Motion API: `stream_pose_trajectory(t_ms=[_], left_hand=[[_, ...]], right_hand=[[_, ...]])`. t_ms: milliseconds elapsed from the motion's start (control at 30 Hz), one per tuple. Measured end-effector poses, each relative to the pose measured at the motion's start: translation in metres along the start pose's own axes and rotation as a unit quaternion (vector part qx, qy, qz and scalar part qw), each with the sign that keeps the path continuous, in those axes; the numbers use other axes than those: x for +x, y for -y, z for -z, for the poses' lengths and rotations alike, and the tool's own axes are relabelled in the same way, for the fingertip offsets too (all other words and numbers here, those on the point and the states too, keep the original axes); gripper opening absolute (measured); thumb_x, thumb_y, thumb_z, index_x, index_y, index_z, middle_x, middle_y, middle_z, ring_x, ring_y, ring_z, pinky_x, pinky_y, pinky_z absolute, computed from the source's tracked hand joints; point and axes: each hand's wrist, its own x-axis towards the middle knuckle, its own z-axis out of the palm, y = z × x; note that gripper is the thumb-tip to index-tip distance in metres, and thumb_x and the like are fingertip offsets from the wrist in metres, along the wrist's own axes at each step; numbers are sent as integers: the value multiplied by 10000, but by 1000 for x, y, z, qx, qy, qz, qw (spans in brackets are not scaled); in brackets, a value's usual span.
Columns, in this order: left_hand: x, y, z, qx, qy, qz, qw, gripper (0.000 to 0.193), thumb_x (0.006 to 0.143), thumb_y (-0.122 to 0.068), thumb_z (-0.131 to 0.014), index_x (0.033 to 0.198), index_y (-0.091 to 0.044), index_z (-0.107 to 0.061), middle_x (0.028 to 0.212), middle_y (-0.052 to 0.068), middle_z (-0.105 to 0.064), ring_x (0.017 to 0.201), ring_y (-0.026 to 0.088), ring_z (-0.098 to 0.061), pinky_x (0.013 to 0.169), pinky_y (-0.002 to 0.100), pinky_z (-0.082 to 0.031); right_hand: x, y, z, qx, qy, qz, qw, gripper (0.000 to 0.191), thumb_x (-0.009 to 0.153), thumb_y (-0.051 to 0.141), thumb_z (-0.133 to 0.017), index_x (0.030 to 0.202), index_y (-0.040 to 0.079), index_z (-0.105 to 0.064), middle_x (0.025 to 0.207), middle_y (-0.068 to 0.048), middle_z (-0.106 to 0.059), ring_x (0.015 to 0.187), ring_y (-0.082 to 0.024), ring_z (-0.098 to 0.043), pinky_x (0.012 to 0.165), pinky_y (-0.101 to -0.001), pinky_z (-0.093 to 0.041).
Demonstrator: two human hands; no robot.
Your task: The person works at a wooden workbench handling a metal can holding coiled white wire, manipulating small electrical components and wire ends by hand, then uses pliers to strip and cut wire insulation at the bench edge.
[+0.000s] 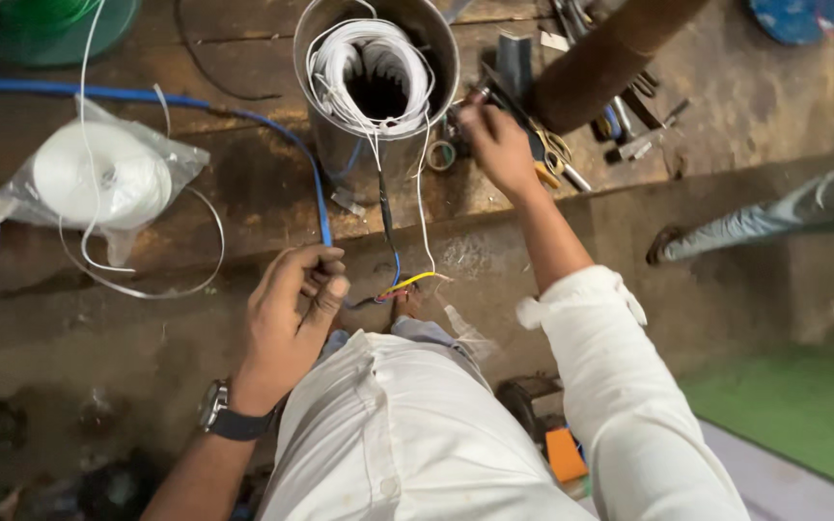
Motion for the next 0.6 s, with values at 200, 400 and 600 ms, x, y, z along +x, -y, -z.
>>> stream_pose_trajectory(t_ms=[200,400,600], left_hand=[[-14,-13,-19,39,-26,35,998,284,977,-194,-696,1205,-29,-649,1094,83,-664,881,154,-673,745,289,-554],[-19,-41,-29,52,-71,23,996,278,996,-210,-691,1212,-41,-643,1123,91,-653,909,148,-689,765,291,-571],[1,-80,-42,114,-93,-93,985,424,991,-227,-702,1332,-33,-539,1234,102,-665,1057,263,-672,906,346,-549]], right_hand=[[51,8,-26,-437,-54,139,887,533,805,388,-803,1091,-36,-651,1080,-232,-675,1035,-447,-624,797,-496,-544],[65,7,-13,-315,-78,129,937,413,869,301,-787,1105,-17,-670,1089,-237,-704,970,-398,-682,853,-458,-557],[-6,31,47,331,30,81,940,353,1074,201,-575,1355,-13,-555,1161,-70,-694,965,-165,-637,782,-294,-496]])
